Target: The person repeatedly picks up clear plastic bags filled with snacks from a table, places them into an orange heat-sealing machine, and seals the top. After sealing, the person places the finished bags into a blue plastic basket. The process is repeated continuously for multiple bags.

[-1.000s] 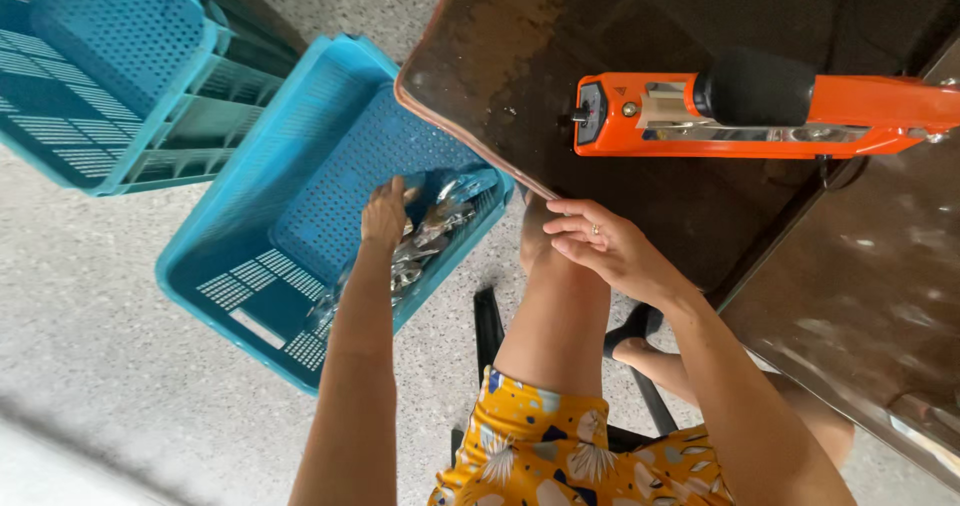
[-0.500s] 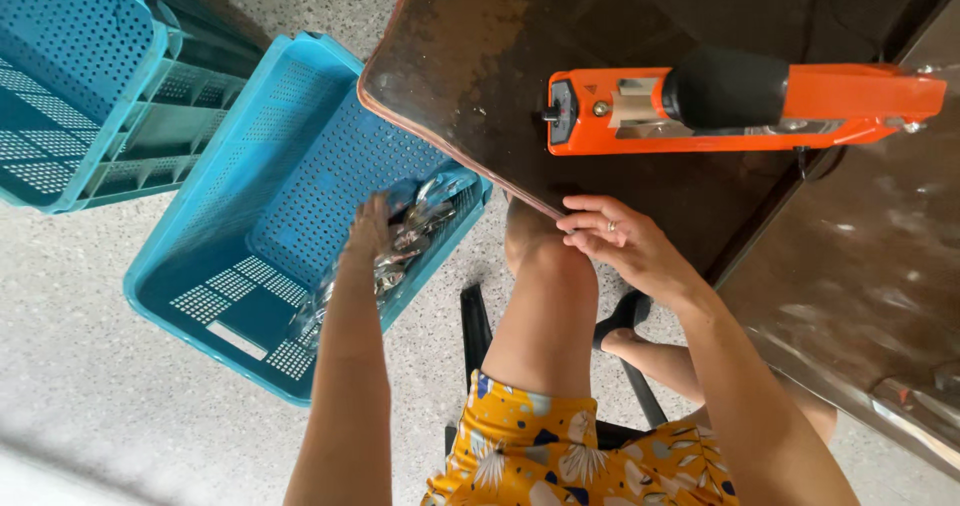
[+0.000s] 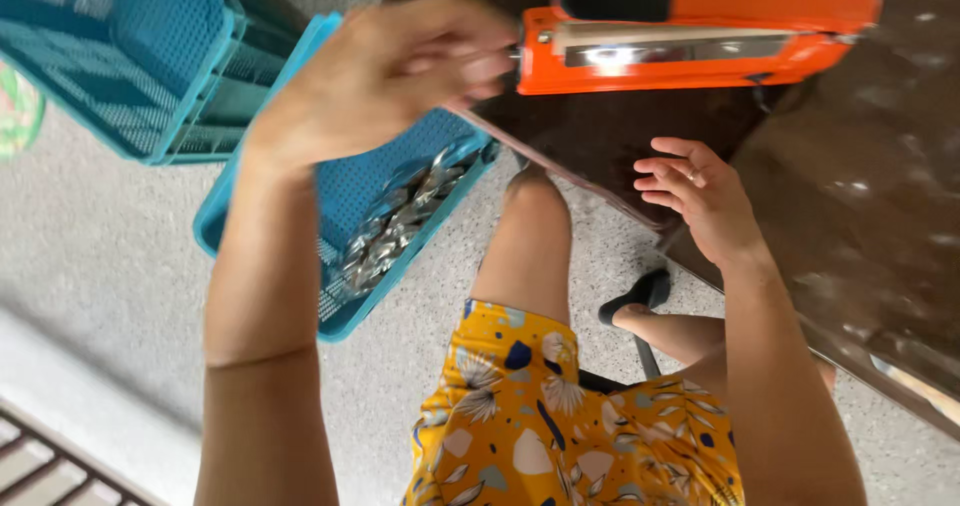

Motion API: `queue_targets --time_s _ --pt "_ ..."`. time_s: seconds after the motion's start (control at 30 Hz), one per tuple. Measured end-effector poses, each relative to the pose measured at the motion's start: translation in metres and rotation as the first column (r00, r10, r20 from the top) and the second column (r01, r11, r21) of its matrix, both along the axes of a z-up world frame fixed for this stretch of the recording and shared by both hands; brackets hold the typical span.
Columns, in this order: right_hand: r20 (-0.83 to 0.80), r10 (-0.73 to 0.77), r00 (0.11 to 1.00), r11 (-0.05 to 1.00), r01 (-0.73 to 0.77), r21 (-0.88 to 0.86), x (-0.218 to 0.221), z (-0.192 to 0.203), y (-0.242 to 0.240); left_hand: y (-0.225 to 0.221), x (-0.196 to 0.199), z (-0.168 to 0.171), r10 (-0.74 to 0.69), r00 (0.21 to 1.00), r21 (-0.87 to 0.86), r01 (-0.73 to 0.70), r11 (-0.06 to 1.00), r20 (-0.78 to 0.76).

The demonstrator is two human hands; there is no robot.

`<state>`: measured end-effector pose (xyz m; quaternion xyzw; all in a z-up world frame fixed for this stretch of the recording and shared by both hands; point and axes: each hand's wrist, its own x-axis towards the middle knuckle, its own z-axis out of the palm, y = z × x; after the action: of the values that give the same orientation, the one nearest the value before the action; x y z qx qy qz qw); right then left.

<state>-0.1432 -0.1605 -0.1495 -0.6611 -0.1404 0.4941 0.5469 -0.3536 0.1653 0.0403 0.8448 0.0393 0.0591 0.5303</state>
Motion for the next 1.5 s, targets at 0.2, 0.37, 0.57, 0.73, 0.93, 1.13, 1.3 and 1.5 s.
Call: queue_targets --time_s 0.2,0.37,0.57,0.73,0.93,1.13,1.3,1.5 --pt "-0.089 -0.362 0.928 0.912 0.372 0.170 0.020 -0.003 -0.065 -0.111 0.207 -0.020 -0.298 0.864 0.235 0.216 0.948 0.406" --pt "-0.100 -0.658 0.746 0.713 0.661 0.232 0.046 0.000 -0.107 -0.220 0.346 -0.065 -0.323 0.839 0.466 0.095 0.880 0.438" --pt "-0.156 -0.684 0.713 0.678 0.699 0.227 0.050 -0.004 -0.136 -0.324 0.478 -0.121 -0.339 0.847 0.560 0.060 0.827 0.410" --pt "-0.114 -0.642 0.758 0.725 0.648 0.233 0.046 -0.013 -0.154 -0.354 0.535 -0.170 -0.241 0.906 0.612 -0.025 0.791 0.348" --pt "0.029 -0.759 0.651 0.635 0.730 0.252 0.051 -0.035 -0.168 -0.296 0.484 -0.138 -0.318 0.895 0.657 0.038 0.753 0.314" --pt "0.112 -0.808 0.579 0.582 0.752 0.311 0.060 -0.039 -0.166 -0.192 0.346 -0.047 -0.259 0.885 0.296 0.385 0.874 -0.387" --pt "-0.327 -0.177 0.928 0.855 0.309 0.415 0.034 0.005 -0.144 -0.152 0.249 -0.052 -0.426 0.801 -0.240 0.355 0.904 -0.421" --pt "-0.464 -0.091 0.881 0.824 0.328 0.462 -0.016 0.027 -0.093 -0.116 0.190 -0.039 -0.138 0.897 0.132 0.211 0.969 -0.420"
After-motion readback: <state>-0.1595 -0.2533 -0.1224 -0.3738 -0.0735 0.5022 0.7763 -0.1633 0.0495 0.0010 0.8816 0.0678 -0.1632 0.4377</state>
